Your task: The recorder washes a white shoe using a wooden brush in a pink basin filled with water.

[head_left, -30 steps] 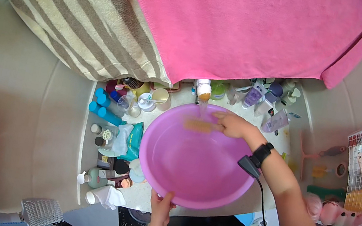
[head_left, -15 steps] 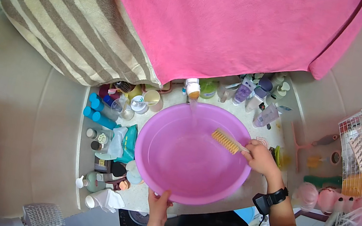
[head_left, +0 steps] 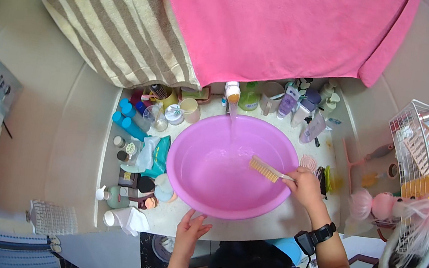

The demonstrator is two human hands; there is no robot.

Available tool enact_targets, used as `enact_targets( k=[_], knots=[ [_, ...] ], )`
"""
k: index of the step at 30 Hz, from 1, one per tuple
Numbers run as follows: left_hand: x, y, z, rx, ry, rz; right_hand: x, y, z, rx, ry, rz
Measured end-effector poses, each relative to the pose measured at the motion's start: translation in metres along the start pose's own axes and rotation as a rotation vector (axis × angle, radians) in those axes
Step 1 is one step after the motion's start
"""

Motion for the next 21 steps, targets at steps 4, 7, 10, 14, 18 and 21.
enact_targets(
  k=[4,7,10,14,18,21],
  knots=[
    [0.012,-0.015,0.024,-0.003,0.02,-0.039,0.008,-0.022,-0.002,-0.078,0.096,-0.071],
    [0.022,-0.03,0.041,0.021,0.05,-0.063,0.005,-0.05,-0.014,-0.059,0.232,-0.154],
    [0.047,-0.039,0.059,0.078,0.078,-0.072,-0.002,-0.079,-0.038,-0.081,0.501,-0.242],
    [0.11,-0.048,0.093,0.091,0.164,-0.216,-0.016,-0.122,-0.068,-0.181,0.641,-0.302],
    [0.208,-0.052,0.161,0.23,0.093,-0.405,-0.047,-0.178,-0.117,-0.327,0.681,-0.264],
    [0.337,-0.087,0.26,0.109,0.064,-0.56,-0.055,-0.21,-0.121,-0.5,0.947,-0.234]
  ],
)
Point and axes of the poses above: each hand's wrist, its own y-axis towards the middle knuckle, its own x-axis out of the back of the hand, z = x × y, the point moved 5 cm from there along y, towards the middle knuckle, and after that the axes turned 7 degrees about y, right-handed, at the moved point
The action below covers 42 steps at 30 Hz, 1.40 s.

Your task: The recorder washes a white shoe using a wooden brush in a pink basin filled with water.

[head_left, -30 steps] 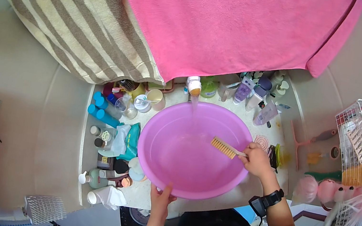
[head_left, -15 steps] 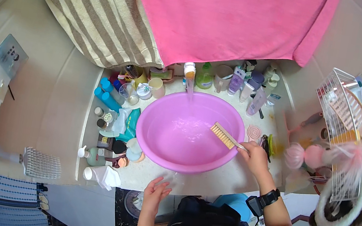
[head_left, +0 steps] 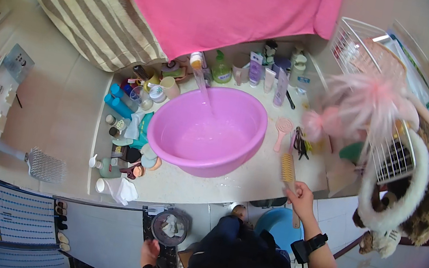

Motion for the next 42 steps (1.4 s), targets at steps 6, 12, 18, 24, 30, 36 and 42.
enact_targets(
  k=[6,12,18,24,30,36,42],
  knots=[
    [0.05,-0.073,0.091,0.535,-0.359,0.014,0.03,-0.028,-0.049,-0.112,0.029,-0.035],
    [0.056,-0.132,0.098,0.602,-0.458,-0.269,0.012,-0.021,-0.021,0.067,-0.287,-0.031],
    [0.051,-0.129,0.099,0.497,-0.561,0.142,-0.025,0.01,0.013,0.283,-0.694,0.099],
    [0.077,-0.112,0.11,0.445,-0.433,-0.256,-0.037,0.04,0.005,0.451,-0.865,0.057],
    [0.064,-0.143,0.132,0.477,-0.495,-0.333,-0.03,0.049,-0.012,0.456,-0.897,-0.034],
    [0.089,-0.126,0.162,0.544,-0.467,-0.208,-0.032,0.03,0.001,0.423,-0.679,-0.068],
    [0.049,-0.057,0.069,0.578,-0.444,-0.098,-0.019,0.01,-0.015,0.316,-0.664,-0.167]
  ],
)
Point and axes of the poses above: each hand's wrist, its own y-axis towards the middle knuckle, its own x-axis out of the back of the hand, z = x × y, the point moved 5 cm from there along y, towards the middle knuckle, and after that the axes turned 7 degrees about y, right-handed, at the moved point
